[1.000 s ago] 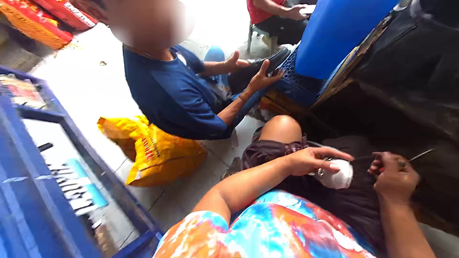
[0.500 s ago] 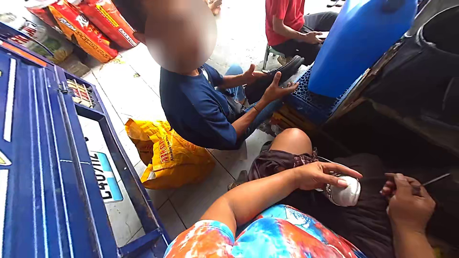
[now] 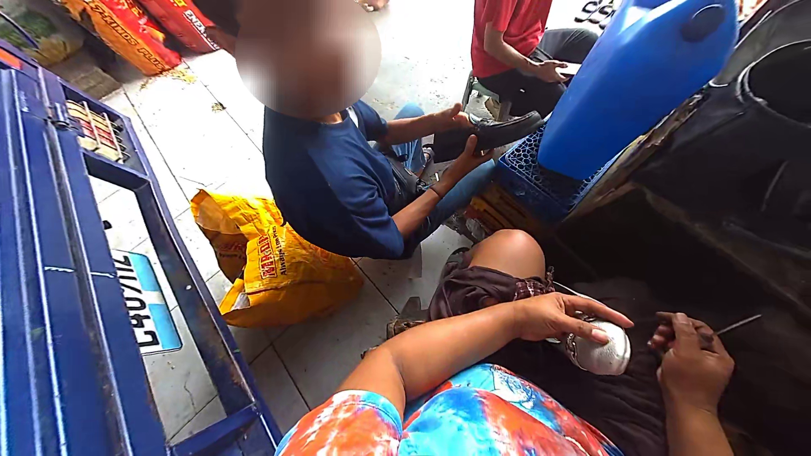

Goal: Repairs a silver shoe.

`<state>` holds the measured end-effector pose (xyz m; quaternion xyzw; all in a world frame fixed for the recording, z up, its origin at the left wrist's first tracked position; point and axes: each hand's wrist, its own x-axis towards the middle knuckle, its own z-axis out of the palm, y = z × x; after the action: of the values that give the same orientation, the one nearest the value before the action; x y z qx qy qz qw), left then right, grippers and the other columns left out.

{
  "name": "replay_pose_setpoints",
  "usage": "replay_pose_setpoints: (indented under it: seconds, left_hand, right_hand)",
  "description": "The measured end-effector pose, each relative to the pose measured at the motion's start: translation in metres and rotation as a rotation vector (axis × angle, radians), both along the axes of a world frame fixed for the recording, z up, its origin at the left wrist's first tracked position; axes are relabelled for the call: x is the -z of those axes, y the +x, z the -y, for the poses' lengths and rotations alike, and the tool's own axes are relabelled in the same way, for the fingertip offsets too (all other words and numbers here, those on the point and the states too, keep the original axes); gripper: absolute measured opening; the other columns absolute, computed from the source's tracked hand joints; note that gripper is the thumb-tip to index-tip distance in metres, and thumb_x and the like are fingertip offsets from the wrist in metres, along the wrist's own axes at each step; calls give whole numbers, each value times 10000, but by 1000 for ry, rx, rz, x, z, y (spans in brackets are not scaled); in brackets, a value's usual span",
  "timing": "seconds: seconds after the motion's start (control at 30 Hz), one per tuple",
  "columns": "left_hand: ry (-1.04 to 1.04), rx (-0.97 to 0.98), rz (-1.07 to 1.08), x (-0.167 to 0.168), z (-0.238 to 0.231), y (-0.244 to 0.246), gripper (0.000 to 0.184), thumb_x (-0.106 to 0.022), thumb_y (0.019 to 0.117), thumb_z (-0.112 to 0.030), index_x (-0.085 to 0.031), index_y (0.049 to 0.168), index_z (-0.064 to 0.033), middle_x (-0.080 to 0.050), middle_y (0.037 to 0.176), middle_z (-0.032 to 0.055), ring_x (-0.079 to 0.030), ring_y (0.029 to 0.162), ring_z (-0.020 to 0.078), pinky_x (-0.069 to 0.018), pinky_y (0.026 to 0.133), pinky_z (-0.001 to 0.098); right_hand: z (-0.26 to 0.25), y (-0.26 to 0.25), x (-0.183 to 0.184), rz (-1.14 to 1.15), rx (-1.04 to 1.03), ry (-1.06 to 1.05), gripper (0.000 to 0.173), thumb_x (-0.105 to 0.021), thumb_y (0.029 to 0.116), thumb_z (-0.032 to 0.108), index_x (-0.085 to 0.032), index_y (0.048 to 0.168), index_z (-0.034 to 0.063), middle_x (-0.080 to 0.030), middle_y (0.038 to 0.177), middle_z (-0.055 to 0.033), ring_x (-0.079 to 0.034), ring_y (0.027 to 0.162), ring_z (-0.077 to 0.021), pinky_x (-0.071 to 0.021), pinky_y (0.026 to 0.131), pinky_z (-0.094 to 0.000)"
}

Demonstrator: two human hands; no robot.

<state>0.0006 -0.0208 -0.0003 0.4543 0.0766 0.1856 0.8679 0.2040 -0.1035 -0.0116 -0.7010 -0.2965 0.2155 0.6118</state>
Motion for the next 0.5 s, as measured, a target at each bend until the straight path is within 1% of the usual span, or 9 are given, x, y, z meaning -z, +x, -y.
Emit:
replay_pose_setpoints:
  seconds: [0.1, 0.17, 0.3, 0.43, 0.5]
  left_hand:
    - [-1, 8, 2, -1, 1, 0, 370, -548, 964, -10, -576, 1330, 27, -648, 1206, 77, -639, 969, 77, -543, 866, 284]
    - [-2, 9, 1, -1, 1, 0, 366, -557, 963, -17, -581, 1326, 20, -653, 1194, 67, -643, 954, 72, -546, 847, 278]
    - [14, -2, 2, -1, 0, -1, 363, -564, 965, -25, -577, 1323, 34, -644, 1210, 83, -631, 982, 77, -536, 873, 283]
    - [-1, -3, -2, -1, -2, -2, 363, -572, 966, -22, -583, 1326, 27, -651, 1201, 84, -637, 960, 79, -542, 841, 278]
    - [-1, 0, 1, 0, -2, -2, 363, -563, 969, -20, -580, 1329, 27, -647, 1210, 87, -634, 968, 81, -539, 847, 281]
  right_hand:
    - [0, -3, -2, -1, 7, -3, 208, -450, 1056, 93, -608, 924, 64, -547, 627, 146, -524, 481, 69, -493, 492, -106]
    - [0, -4, -3, 1, 6, -3, 218, -447, 1056, 89, -612, 915, 65, -551, 623, 148, -522, 477, 68, -492, 488, -107]
    - [-1, -4, -2, 19, -7, -6, 205, -447, 1060, 100, -602, 934, 51, -549, 648, 146, -518, 484, 70, -494, 500, -106]
    - [-2, -4, -3, 21, -11, -5, 209, -447, 1055, 81, -608, 923, 56, -564, 647, 146, -525, 484, 73, -495, 497, -103]
    - [-3, -4, -3, 24, -10, -16, 202, -451, 1056, 84, -609, 933, 58, -563, 652, 147, -522, 486, 73, -493, 498, -101]
